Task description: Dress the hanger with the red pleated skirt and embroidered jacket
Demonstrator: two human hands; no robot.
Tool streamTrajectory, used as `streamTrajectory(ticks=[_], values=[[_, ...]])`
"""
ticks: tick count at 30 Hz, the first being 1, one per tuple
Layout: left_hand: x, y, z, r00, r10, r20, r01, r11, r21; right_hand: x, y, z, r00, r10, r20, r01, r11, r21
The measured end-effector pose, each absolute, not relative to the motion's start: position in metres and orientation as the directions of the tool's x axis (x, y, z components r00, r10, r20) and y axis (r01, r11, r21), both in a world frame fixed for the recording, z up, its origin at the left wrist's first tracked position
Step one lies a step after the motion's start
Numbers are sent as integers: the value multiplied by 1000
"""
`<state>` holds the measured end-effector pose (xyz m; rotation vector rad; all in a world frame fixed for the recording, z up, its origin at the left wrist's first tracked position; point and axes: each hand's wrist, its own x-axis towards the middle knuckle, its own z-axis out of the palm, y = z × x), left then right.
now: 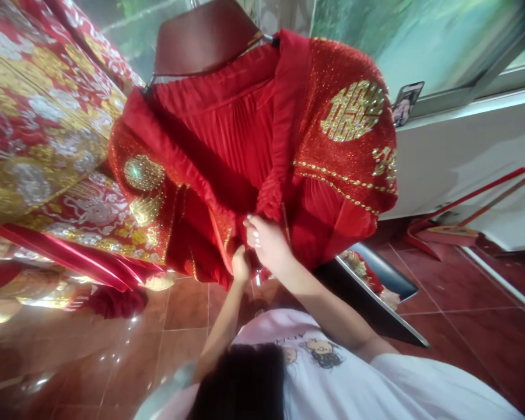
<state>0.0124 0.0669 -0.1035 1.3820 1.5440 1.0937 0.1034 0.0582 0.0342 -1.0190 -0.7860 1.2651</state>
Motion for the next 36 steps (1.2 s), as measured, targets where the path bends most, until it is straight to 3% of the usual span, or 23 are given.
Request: streamTrajectory(ticks=[4,7,9,12,15,18,24,27,31,36], values=[[11,70,-98,-115,993,-16,391,60,919,101,54,79,120,988,-93,-473,-26,-880],[10,67,-99,-99,995,-14,416,54,908,94,50,76,197,979,-56,-438,36,-898],[10,62,-102,-97,995,-4,426,45,904,91,53,62,262,963,60,-294,139,-946],[11,52,-107,-94,995,15,437,27,899,90,65,44,306,916,261,72,252,-965],[12,46,-113,-90,995,39,445,5,896,94,73,42,251,890,381,476,229,-849],[8,44,-115,-93,994,63,441,-16,898,105,58,44,170,877,450,650,243,-720],[-8,35,-70,-192,969,152,349,-78,934,121,-1,2,-104,850,516,568,477,-671],[-2,25,-22,-240,947,215,167,-178,970,120,-6,-10,-94,898,429,528,411,-743],[14,23,23,-100,961,260,41,-257,966,131,6,14,-166,949,267,456,314,-833],[7,29,21,-153,953,260,95,-248,964,158,42,46,240,904,355,387,247,-889]])
